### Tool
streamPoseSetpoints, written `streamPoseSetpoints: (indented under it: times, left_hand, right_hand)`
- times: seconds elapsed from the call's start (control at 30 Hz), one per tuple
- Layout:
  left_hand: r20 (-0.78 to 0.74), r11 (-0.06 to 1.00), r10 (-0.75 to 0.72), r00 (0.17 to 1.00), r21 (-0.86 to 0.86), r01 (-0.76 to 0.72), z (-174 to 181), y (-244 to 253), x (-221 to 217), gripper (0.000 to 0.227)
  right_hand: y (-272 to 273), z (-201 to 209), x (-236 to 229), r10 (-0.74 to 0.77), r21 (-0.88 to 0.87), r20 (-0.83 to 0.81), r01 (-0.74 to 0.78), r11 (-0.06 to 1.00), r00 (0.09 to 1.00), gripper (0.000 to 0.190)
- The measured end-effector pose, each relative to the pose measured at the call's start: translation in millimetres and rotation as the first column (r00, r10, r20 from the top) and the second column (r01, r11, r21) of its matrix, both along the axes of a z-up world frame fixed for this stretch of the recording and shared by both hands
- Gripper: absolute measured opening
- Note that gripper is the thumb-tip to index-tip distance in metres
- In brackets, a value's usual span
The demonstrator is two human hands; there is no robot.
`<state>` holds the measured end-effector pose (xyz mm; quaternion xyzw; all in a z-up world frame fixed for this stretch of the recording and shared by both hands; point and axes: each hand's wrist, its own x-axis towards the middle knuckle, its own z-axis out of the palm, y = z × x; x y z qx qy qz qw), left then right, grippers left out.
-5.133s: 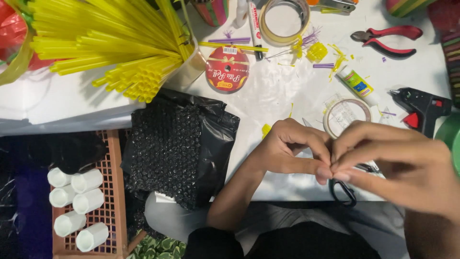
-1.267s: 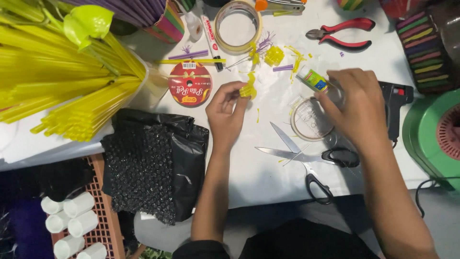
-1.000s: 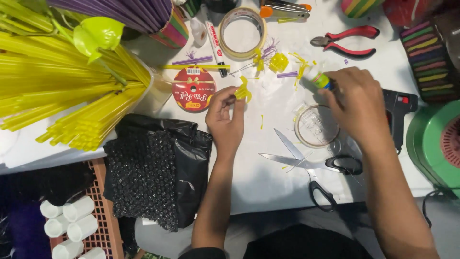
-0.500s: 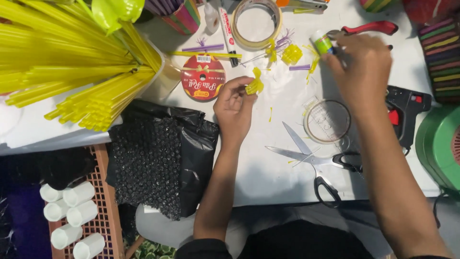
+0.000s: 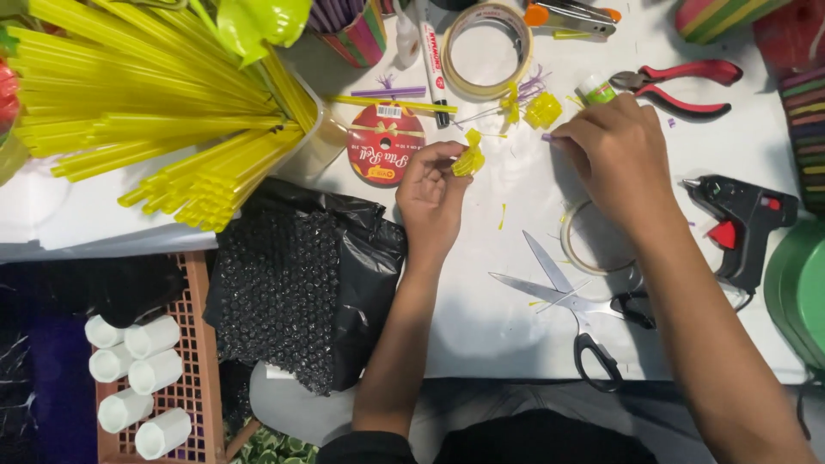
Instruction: Assembling decorative items using plastic straws, a hot glue gun, and scissors.
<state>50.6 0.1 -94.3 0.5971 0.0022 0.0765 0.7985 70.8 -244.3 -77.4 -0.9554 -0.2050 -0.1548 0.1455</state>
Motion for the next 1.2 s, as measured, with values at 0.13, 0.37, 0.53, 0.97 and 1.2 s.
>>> streamPoseSetpoints:
  times: [0.13,0.37,0.53,0.97,1.2]
  left_hand:
    - [0.011,0.998,0.013,1.000,0.056,-0.014,7,-1,-2,0.026]
    - [0.241,0.799,-0.026,0.970,0.588,-0.125,28,-1,-1,0.011]
    - [0.317,0.793,-0.056,0.947,0.591,-0.151,19,1,1,0.016]
    - [0.367,0.769,-0.203,0.908,0.633,-0.085,31,5,4,0.015]
    - [0.397,0.781,-0.425,0.814,0.615,0.108,69,-5,-32,0.028]
  right_hand:
    - [3,36,-17,0.003,0.171,-0.163,0.026,0.985,0.987,0.009]
    - [54,60,-80,0.249,0.333,-0.215,-0.169,0.927,0.944,0.025]
    - [64,39,-84,0.028,0.082,-0.195,-0.013,0.997,0.980,0.021]
    - [58,50,-106,0.018,0.702,-0.330,0.233,0.673,0.944,0.017]
    - [44,83,-128,0.002,0.828,-0.243,0.206,0.522,0.970,0.015]
